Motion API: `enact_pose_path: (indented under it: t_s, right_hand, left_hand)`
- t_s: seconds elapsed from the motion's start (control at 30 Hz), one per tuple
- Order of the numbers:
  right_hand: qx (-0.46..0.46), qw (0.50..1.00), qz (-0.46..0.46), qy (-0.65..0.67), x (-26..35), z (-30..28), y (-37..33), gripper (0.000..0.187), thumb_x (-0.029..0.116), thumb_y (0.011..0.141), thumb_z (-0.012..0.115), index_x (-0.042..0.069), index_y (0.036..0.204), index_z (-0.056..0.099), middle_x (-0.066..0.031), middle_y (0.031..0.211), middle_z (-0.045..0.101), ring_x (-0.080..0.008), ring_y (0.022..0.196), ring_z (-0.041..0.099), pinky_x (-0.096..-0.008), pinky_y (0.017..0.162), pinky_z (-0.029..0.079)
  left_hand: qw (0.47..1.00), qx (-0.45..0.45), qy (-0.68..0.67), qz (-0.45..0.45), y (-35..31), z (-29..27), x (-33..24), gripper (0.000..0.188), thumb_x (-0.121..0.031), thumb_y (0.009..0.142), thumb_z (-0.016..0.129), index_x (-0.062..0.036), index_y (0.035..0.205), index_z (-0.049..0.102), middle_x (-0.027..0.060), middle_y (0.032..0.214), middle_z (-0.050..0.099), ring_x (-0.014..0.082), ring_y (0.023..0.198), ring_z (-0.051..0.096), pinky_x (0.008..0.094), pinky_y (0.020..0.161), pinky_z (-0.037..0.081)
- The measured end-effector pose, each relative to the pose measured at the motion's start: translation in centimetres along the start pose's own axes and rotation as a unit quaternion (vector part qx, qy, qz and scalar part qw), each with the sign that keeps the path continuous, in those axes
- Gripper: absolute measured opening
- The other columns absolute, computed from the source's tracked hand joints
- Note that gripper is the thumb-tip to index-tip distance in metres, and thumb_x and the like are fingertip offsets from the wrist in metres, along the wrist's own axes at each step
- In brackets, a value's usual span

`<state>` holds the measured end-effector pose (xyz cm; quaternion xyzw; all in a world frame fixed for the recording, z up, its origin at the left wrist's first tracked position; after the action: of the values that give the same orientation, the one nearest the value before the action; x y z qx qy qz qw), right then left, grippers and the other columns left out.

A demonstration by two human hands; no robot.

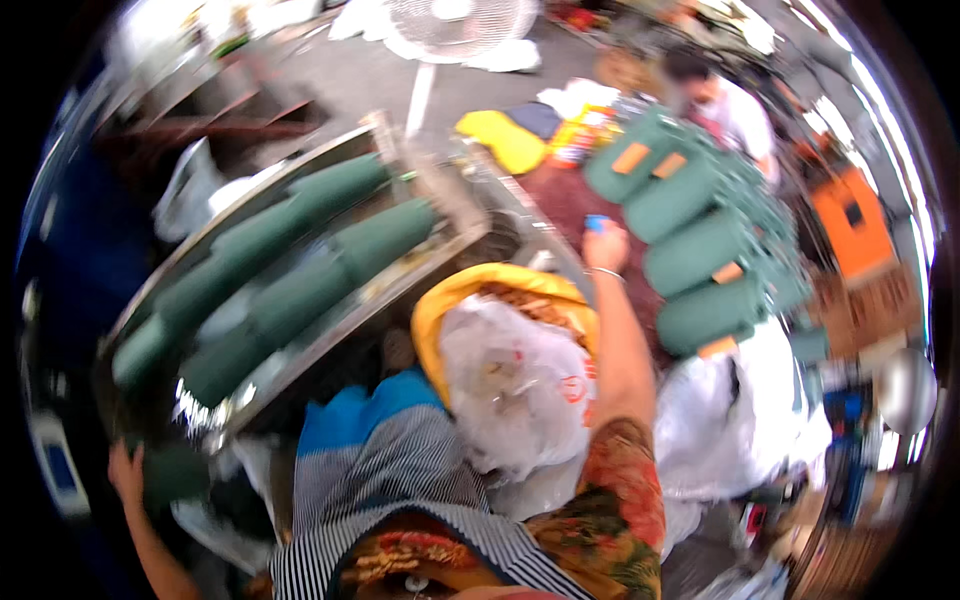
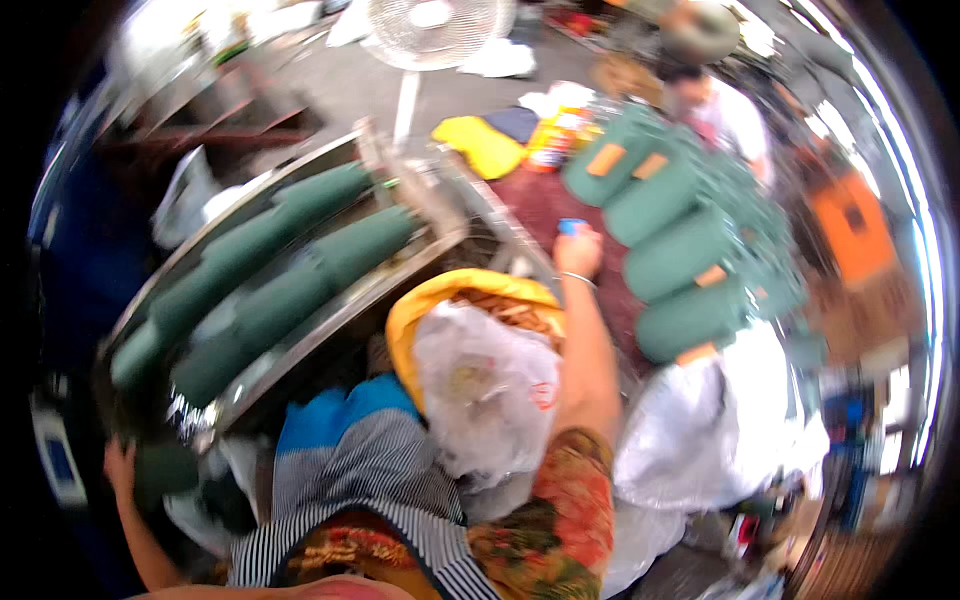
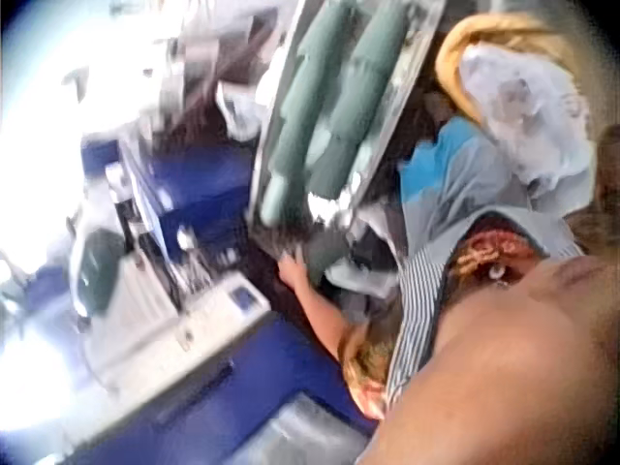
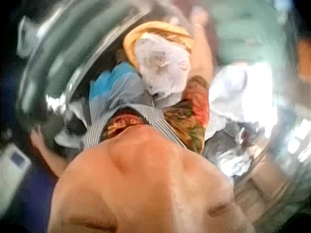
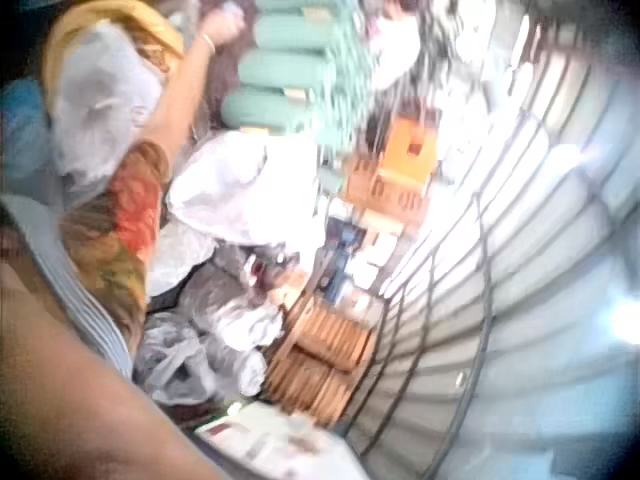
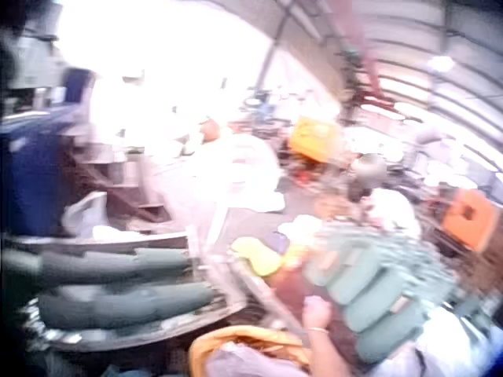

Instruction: The person assembles green kettles by hand, inserting wooden handles into the plastic kettle bodies, wiping the surfaces with a blue cloth, and securing components using a red power drill.

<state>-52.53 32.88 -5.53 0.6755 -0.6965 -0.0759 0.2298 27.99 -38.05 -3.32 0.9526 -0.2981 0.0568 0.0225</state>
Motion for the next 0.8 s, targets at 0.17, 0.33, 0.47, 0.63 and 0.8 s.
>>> enact_pose_path:
  t_s: [0.17, 0.33, 0.47, 0.63, 0.8]
  right_hand:
    - [0.065, 0.88, -0.004, 0.471, 10.2, -9.6, -12.7, 0.037, 0.028, 0.091, 0.064, 0.001, 0.116, 0.059, -0.0124, 0.105, 0.066, -0.0236, 0.093, 0.061, -0.0386, 0.085, 0.048]
    - [0.114, 0.755, -0.099, 0.638, 26.7, -20.2, -34.1, 0.048, 0.038, 0.093, 0.056, -0.003, 0.119, 0.054, -0.011, 0.115, 0.057, -0.0226, 0.103, 0.054, -0.0366, 0.093, 0.043]
    - [0.16, 0.575, -0.465, 0.654, 38.7, -27.4, -46.0, 0.036, 0.023, 0.079, 0.063, 0.008, 0.112, 0.064, -0.0182, 0.126, 0.052, -0.0352, 0.112, 0.05, -0.0458, 0.097, 0.04]
    - [0.153, 0.51, -0.542, 0.65, 41.4, -28.5, -52.3, 0.046, 0.014, 0.073, 0.064, 0.015, 0.119, 0.064, -0.019, 0.116, 0.057, -0.0324, 0.081, 0.052, -0.0427, 0.078, 0.045]
    - [0.053, 0.586, -0.575, 0.568, 42.5, -26.1, -48.9, 0.045, 0.012, 0.074, 0.061, 0.02, 0.119, 0.066, -0.0156, 0.109, 0.061, -0.0288, 0.081, 0.052, -0.0394, 0.077, 0.043]
  left_hand:
    - [0.982, -0.159, -0.043, -0.092, -6.8, -8.0, -6.2, 0.049, -0.042, 0.089, 0.06, -0.0058, 0.122, 0.06, 0.0177, 0.116, 0.062, 0.0342, 0.109, 0.058, 0.0423, 0.09, 0.046]
    - [0.928, -0.292, -0.227, 0.037, -12.0, -14.2, -14.2, 0.026, -0.015, 0.081, 0.068, -0.002, 0.1, 0.057, 0.0098, 0.133, 0.052, 0.0321, 0.125, 0.044, 0.0396, 0.103, 0.035]
    - [0.884, -0.342, -0.29, 0.131, -15.2, -15.0, -17.7, 0.036, -0.006, 0.079, 0.064, -0.0016, 0.113, 0.054, 0.0123, 0.14, 0.046, 0.0359, 0.136, 0.033, 0.0432, 0.109, 0.028]
    - [0.824, -0.359, -0.427, 0.1, -18.1, -14.8, -19.8, 0.05, -0.002, 0.081, 0.055, -0.0013, 0.13, 0.048, 0.0141, 0.144, 0.04, 0.0344, 0.139, 0.03, 0.0438, 0.112, 0.025]
    - [0.841, -0.403, -0.318, 0.172, -19.3, -13.7, -20.1, 0.024, -0.019, 0.081, 0.068, -0.0041, 0.098, 0.06, 0.0189, 0.142, 0.038, 0.0427, 0.135, 0.03, 0.0504, 0.108, 0.027]
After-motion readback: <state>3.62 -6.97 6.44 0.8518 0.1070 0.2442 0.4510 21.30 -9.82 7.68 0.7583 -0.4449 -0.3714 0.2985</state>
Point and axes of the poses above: each hand's wrist, its own y-axis towards the middle knuckle, its own z-axis out of the palm, x = y × z, the point moved 3 cm from there along y, towards the middle knuckle
